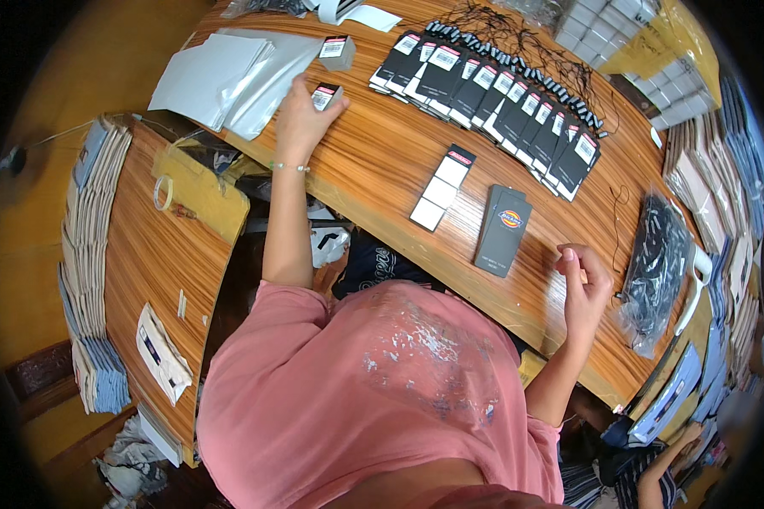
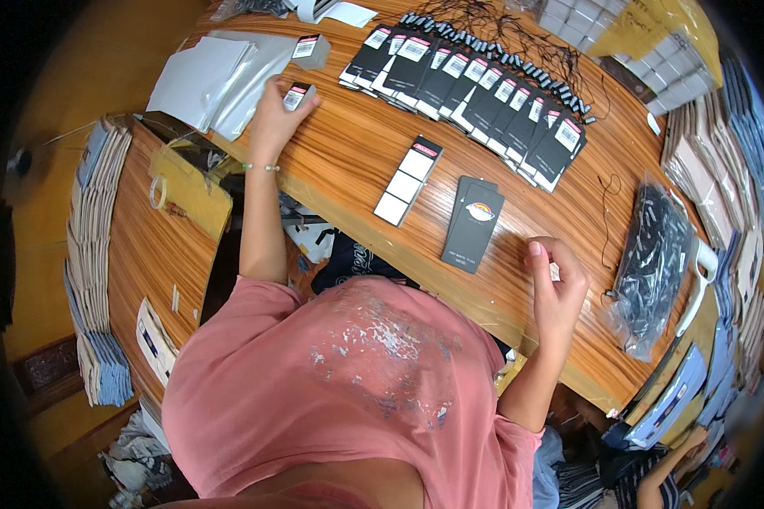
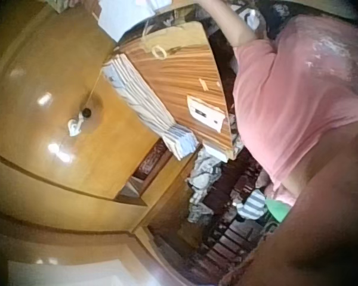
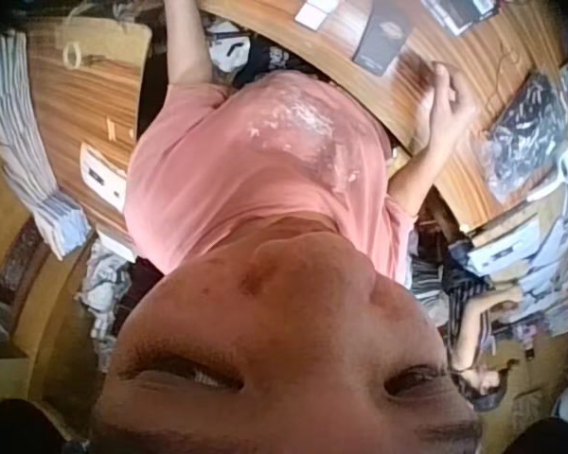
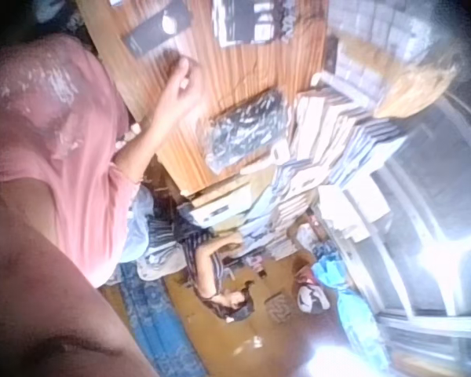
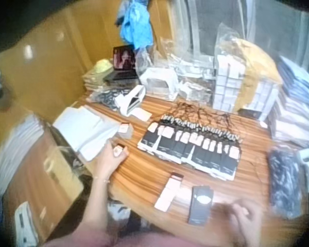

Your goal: The person prepares clothing tags by hand, threading strings through the tags and arranging them on a table alongside a smartphone.

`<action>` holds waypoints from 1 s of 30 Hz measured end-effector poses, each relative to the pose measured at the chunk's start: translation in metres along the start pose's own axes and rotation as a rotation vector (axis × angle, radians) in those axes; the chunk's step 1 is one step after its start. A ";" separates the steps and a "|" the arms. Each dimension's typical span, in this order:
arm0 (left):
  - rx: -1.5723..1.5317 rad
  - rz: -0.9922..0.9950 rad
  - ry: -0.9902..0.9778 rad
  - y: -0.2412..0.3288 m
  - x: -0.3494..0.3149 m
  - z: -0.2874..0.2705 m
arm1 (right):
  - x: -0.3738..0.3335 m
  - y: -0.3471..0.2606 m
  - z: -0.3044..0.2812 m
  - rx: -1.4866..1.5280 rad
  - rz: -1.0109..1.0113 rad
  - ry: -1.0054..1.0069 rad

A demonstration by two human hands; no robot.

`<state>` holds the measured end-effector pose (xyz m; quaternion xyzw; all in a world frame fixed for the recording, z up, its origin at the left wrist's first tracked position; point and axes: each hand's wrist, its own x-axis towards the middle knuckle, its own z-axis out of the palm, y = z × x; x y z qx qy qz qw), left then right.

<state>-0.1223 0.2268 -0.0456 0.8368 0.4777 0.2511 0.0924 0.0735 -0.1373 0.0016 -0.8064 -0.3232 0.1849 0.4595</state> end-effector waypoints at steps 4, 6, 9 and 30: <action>-0.206 0.075 0.012 0.021 -0.005 -0.012 | 0.001 -0.007 0.009 0.091 -0.022 -0.038; -0.654 0.068 -0.063 0.064 -0.027 -0.034 | 0.003 -0.017 0.017 0.138 -0.057 -0.056; -0.626 0.517 -0.325 0.125 -0.060 -0.047 | 0.012 -0.029 0.037 0.487 -0.080 -0.076; -0.226 1.335 -0.517 0.183 -0.084 -0.021 | 0.022 0.003 0.037 0.682 0.305 -0.296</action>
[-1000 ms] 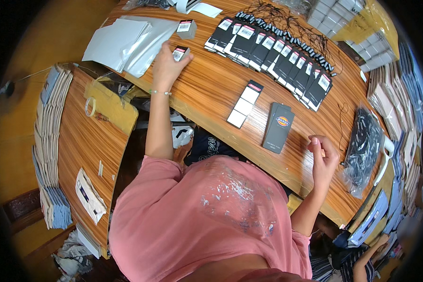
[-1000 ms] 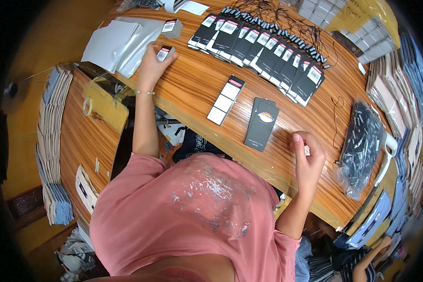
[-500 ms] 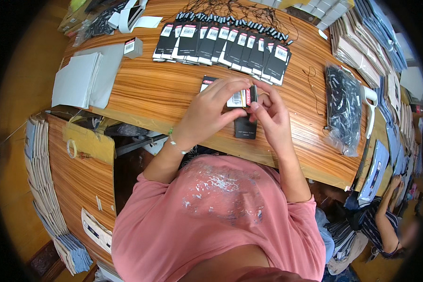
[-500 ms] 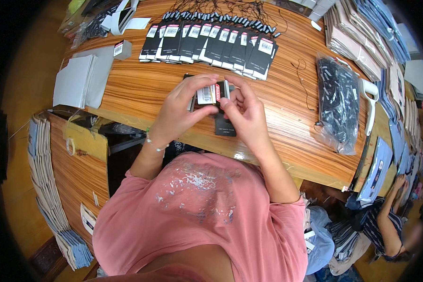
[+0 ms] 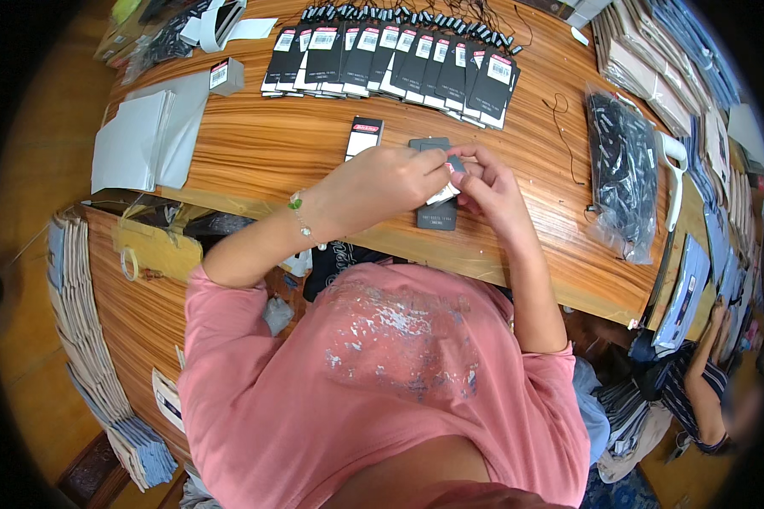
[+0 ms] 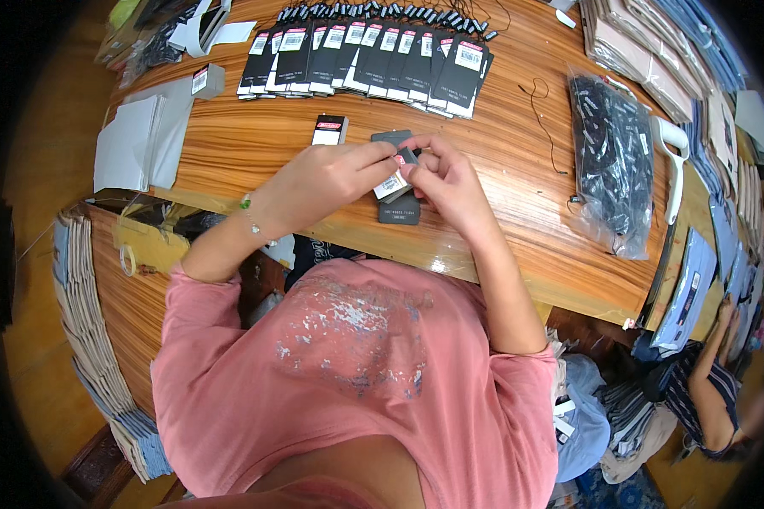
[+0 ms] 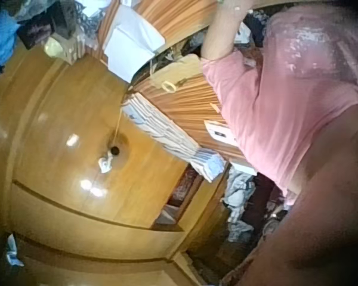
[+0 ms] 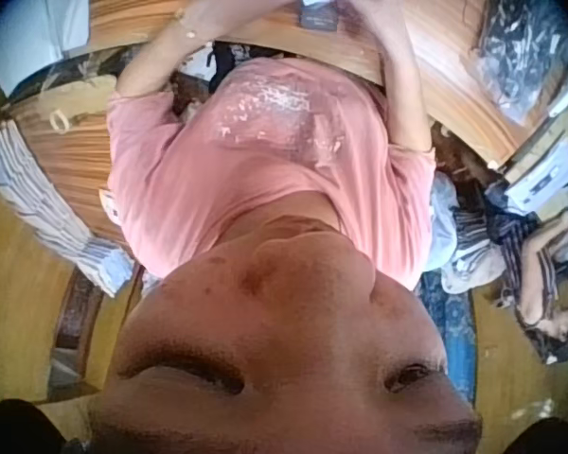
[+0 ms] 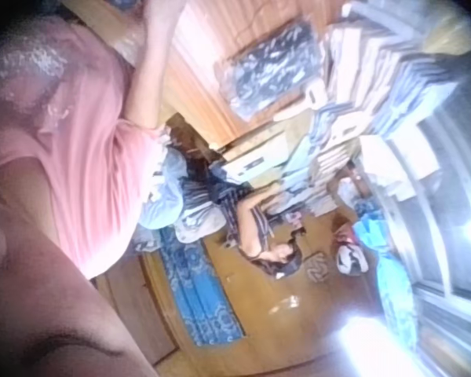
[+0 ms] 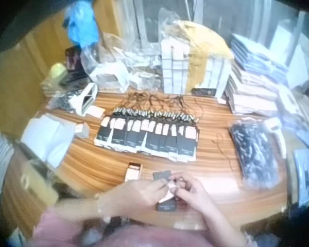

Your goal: The person prepares clothing tags by hand, threading strings through the tags and arranging them on a table alongside a smartphone.

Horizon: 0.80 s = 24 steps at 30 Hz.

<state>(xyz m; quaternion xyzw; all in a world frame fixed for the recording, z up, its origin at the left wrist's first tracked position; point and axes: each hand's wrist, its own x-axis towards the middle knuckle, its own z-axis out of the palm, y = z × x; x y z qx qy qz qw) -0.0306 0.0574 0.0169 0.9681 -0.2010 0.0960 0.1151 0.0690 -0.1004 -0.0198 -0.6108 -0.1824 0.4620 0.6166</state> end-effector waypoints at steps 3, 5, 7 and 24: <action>0.173 0.102 -0.100 0.004 0.010 -0.011 | 0.003 0.000 -0.006 0.019 0.004 0.003; 0.247 0.163 -0.122 0.004 0.017 -0.012 | 0.005 0.000 -0.008 0.068 0.012 -0.001; 0.315 0.212 -0.145 0.002 0.022 -0.012 | 0.007 0.004 -0.011 0.140 0.023 -0.023; 0.037 0.275 -0.025 -0.030 0.012 -0.016 | 0.006 0.002 -0.043 0.274 -0.050 0.039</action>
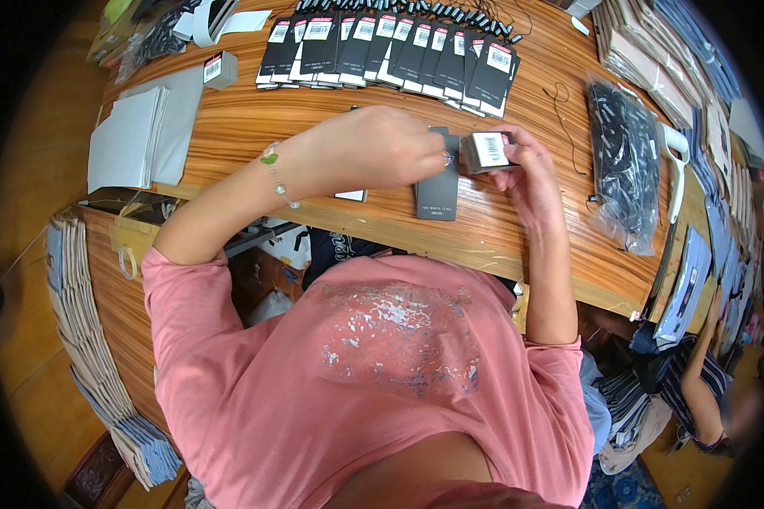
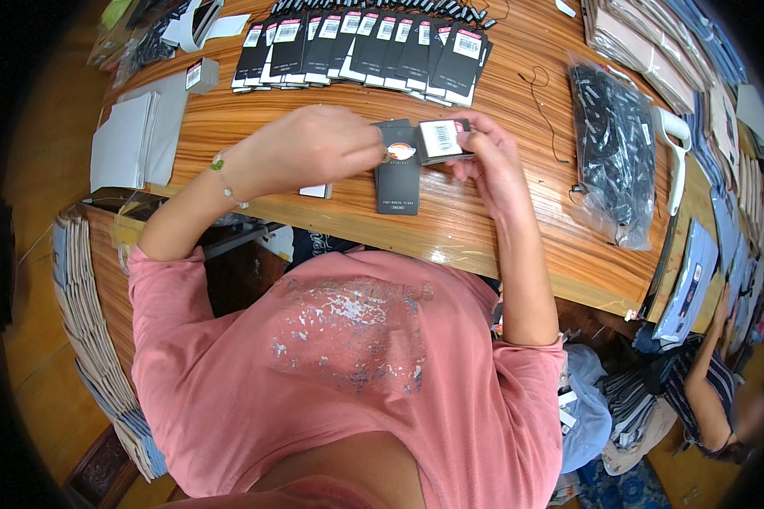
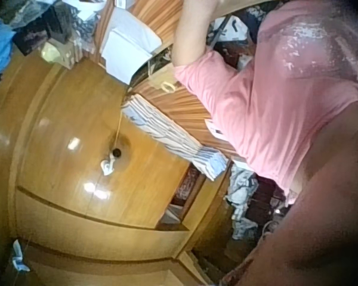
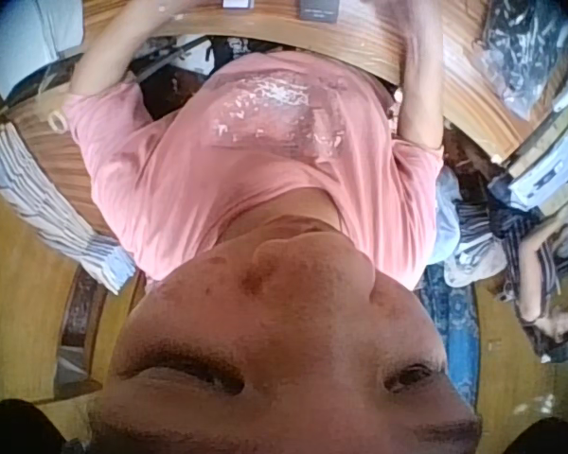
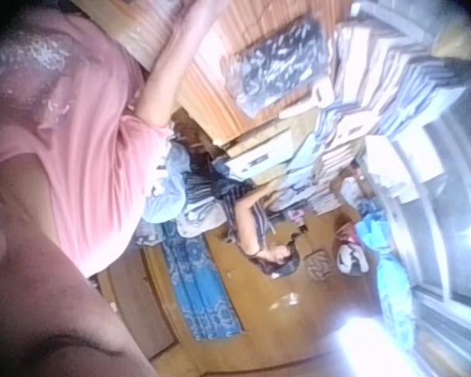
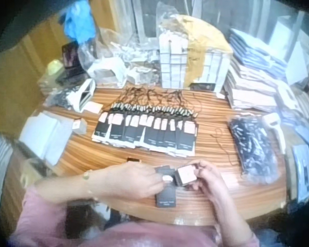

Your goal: The person prepares clothing tags by hand, threading strings through the tags and arranging them on a table alongside a smartphone.

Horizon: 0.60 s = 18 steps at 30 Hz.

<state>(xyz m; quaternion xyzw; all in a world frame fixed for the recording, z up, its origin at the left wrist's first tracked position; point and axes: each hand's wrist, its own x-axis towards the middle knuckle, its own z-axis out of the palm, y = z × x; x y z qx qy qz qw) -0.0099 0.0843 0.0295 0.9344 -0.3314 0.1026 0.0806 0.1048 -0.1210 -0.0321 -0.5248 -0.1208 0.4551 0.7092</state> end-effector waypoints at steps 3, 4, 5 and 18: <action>-0.056 -0.282 0.007 -0.012 -0.028 -0.005 | 0.000 -0.011 -0.017 -0.279 0.026 -0.090; -0.049 -0.405 -0.003 -0.018 -0.043 -0.010 | -0.003 -0.021 -0.013 -0.418 0.060 -0.146; -0.132 -0.560 0.019 -0.025 -0.059 -0.012 | -0.005 -0.027 -0.012 -0.559 0.092 -0.203; 0.108 -1.411 0.210 -0.085 -0.224 0.014 | 0.011 -0.046 -0.013 -1.334 -0.023 -0.360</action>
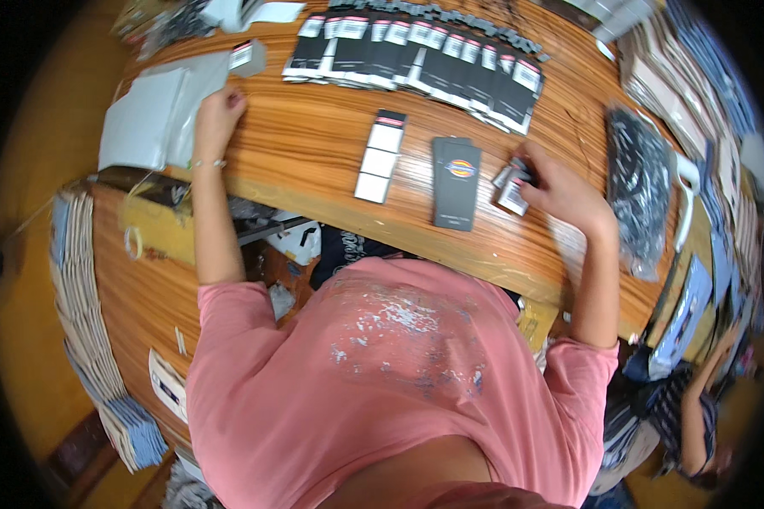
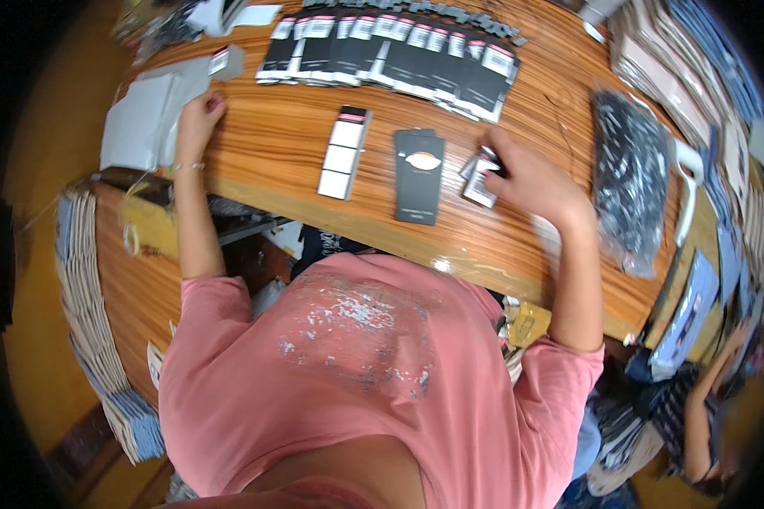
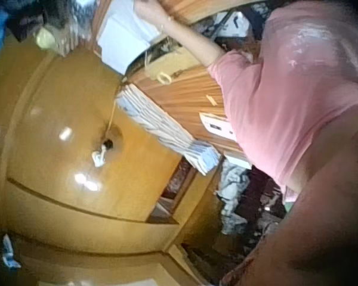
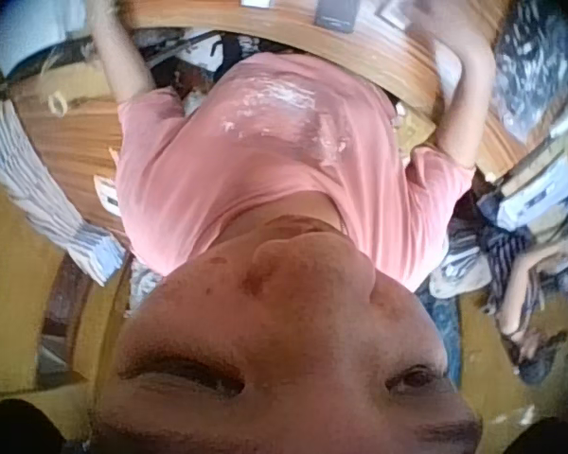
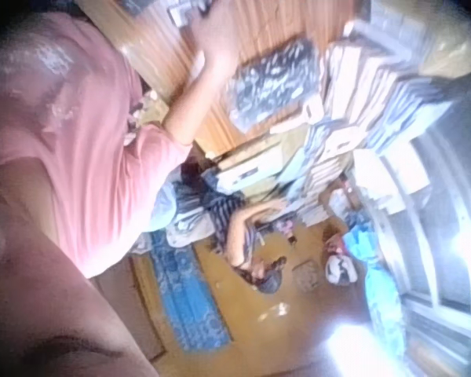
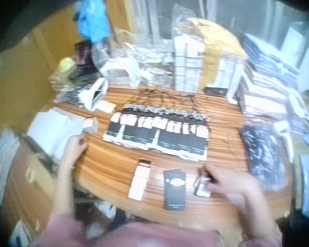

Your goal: The person prepares clothing tags by hand, threading strings through the tags and arranging them on a table alongside a smartphone.

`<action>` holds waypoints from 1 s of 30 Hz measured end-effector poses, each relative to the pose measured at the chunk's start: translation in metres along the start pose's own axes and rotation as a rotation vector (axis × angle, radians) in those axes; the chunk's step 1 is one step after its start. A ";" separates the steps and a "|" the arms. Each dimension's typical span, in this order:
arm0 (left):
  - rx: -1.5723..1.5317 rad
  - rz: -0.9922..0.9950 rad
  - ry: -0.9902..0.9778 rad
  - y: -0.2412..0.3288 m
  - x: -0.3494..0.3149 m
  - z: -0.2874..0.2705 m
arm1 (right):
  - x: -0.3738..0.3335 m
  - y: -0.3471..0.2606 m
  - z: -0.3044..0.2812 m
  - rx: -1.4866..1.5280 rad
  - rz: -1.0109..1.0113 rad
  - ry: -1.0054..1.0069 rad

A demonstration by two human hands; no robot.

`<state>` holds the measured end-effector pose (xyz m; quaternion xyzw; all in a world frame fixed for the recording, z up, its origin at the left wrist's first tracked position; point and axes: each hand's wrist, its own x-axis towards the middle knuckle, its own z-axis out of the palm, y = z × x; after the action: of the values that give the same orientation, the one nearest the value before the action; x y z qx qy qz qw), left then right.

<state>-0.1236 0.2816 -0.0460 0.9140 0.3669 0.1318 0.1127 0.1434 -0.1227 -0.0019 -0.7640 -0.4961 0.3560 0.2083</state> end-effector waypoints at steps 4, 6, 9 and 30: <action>0.004 -0.022 0.081 -0.003 -0.016 -0.002 | 0.000 -0.003 0.008 -0.082 -0.076 0.087; 0.008 -0.064 0.123 0.014 -0.030 -0.021 | -0.006 -0.008 0.007 -0.098 -0.067 0.136; -0.082 0.081 0.170 0.088 -0.052 -0.028 | -0.017 -0.005 0.008 0.082 0.076 0.237; -0.423 0.544 -0.081 0.242 -0.089 0.046 | -0.028 0.012 0.043 0.652 0.062 0.616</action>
<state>-0.0150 0.0436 -0.0304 0.9392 0.0698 0.1935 0.2748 0.1114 -0.1552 -0.0288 -0.7434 -0.2495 0.2559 0.5654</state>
